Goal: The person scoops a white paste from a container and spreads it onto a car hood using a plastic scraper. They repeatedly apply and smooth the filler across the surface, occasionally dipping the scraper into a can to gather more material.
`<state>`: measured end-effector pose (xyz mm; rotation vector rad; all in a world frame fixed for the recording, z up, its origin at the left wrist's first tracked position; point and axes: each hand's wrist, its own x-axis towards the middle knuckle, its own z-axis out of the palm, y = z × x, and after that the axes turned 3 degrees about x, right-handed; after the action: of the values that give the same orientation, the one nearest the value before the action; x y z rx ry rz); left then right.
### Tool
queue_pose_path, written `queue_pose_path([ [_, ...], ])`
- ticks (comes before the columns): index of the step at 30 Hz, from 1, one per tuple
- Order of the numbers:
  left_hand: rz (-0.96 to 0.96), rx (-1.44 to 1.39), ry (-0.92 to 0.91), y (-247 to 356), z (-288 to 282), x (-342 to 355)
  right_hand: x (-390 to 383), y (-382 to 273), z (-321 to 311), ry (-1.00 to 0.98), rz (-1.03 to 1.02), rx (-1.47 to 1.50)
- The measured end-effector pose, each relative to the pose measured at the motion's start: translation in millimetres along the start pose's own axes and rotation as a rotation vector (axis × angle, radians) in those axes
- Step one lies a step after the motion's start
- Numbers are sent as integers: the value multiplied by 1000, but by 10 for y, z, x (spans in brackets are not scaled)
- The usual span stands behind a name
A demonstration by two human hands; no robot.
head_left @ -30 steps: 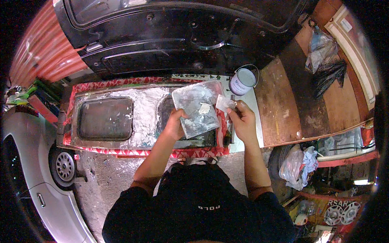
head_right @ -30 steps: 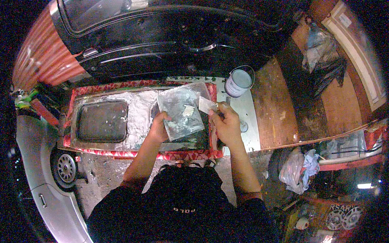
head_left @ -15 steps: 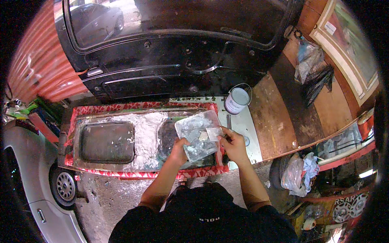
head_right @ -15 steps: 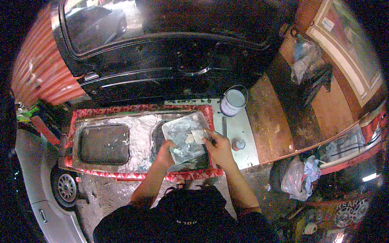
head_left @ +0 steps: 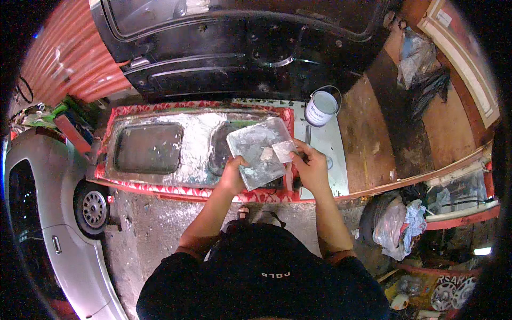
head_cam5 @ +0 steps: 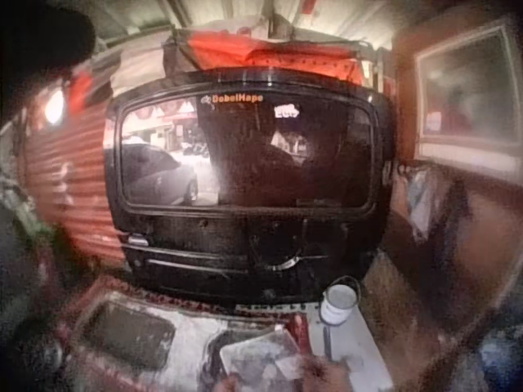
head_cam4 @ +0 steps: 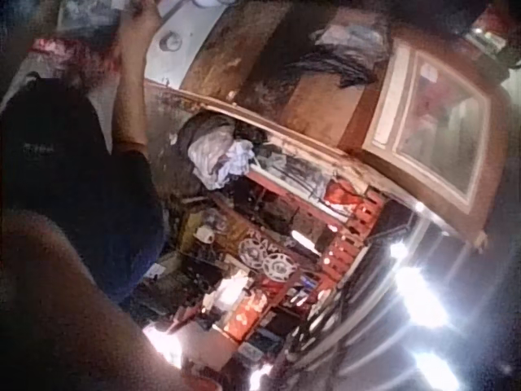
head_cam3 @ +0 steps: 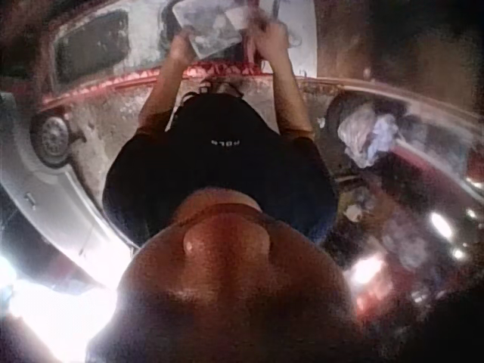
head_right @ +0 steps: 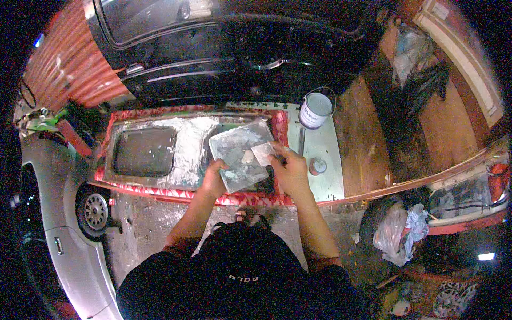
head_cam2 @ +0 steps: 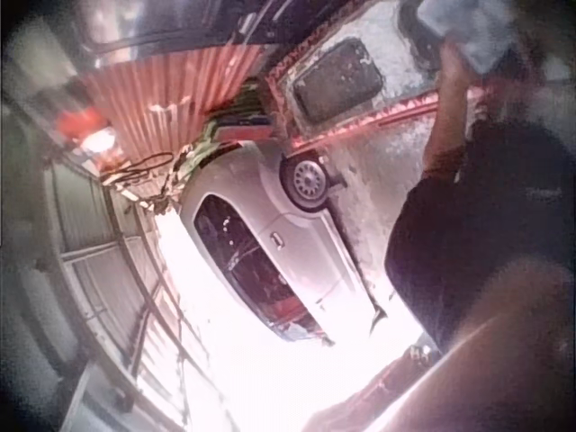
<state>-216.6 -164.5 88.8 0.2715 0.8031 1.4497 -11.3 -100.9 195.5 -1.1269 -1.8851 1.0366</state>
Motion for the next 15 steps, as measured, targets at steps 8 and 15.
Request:
queue_pose_path([
  [8, 4, -3, 106, -360, 37, -382, -263, 263, 25, -84, -79, -71],
  [15, 40, 28, 98, -421, 75, -594, -383, 434, 147, -129, -181, -37],
])
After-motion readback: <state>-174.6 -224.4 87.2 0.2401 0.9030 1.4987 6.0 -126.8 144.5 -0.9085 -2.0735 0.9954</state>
